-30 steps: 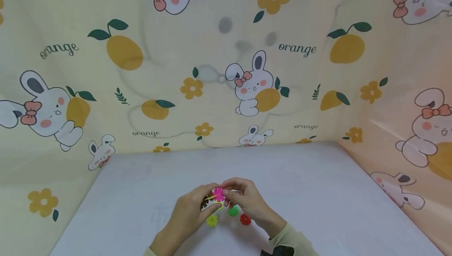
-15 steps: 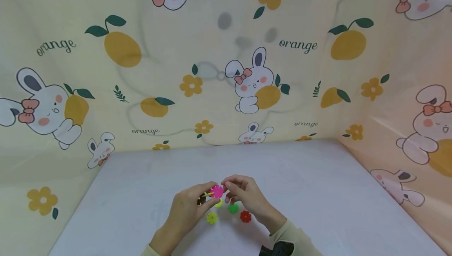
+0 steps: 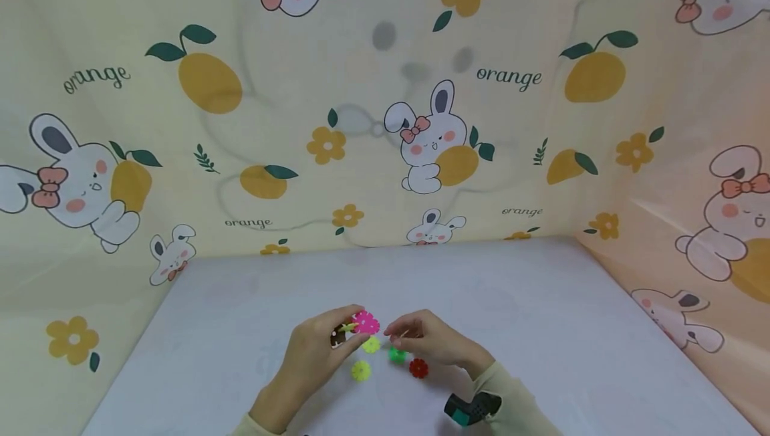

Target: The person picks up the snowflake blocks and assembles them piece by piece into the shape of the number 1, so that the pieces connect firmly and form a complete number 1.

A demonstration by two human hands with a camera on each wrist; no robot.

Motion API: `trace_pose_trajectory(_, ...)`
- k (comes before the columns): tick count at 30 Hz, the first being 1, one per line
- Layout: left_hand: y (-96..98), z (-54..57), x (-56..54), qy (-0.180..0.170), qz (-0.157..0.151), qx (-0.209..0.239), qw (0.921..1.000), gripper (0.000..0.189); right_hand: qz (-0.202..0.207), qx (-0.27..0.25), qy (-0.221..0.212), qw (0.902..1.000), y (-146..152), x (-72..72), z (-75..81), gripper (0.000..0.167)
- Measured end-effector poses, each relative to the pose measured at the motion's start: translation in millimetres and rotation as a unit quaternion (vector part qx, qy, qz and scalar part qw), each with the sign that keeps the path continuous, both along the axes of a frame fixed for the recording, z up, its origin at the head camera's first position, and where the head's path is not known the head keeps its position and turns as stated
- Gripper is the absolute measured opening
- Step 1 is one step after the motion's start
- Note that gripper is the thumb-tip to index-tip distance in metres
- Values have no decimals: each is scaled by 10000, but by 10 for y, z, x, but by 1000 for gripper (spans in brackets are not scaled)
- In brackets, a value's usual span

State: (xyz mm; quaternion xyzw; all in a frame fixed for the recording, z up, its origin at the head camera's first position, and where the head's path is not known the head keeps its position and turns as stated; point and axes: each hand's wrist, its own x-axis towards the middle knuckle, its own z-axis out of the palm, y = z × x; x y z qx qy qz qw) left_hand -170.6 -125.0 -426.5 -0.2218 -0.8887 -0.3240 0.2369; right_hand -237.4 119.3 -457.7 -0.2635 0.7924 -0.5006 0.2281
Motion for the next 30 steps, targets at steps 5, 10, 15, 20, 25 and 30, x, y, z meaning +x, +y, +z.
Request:
trace_pose_trajectory(5,6,13,4,-211,42,-73,9997,43,-126,540,306,9980,53,-54,-94,24)
trace_pose_trajectory(10,21,5,7,-324,59,-70,9994,44,-301,964,478,9937,47,-72,-187,24)
trace_pose_trajectory(15,42,-5,22,-416,81,-87,9991,43,-404,1183,537,9907,9,-41,-228,23)
trace_pose_trajectory(20,55,-7,30,-473,52,-113,9988,40,-485,1325,665,9878,-24,-17,-223,18)
trace_pose_trajectory(25,57,-9,29,-502,94,-191,9985,40,-464,1261,673,9886,-28,-22,-210,15)
trace_pose_trajectory(30,58,-9,31,-573,-27,-259,9980,38,-457,919,572,9931,-8,-28,-182,10)
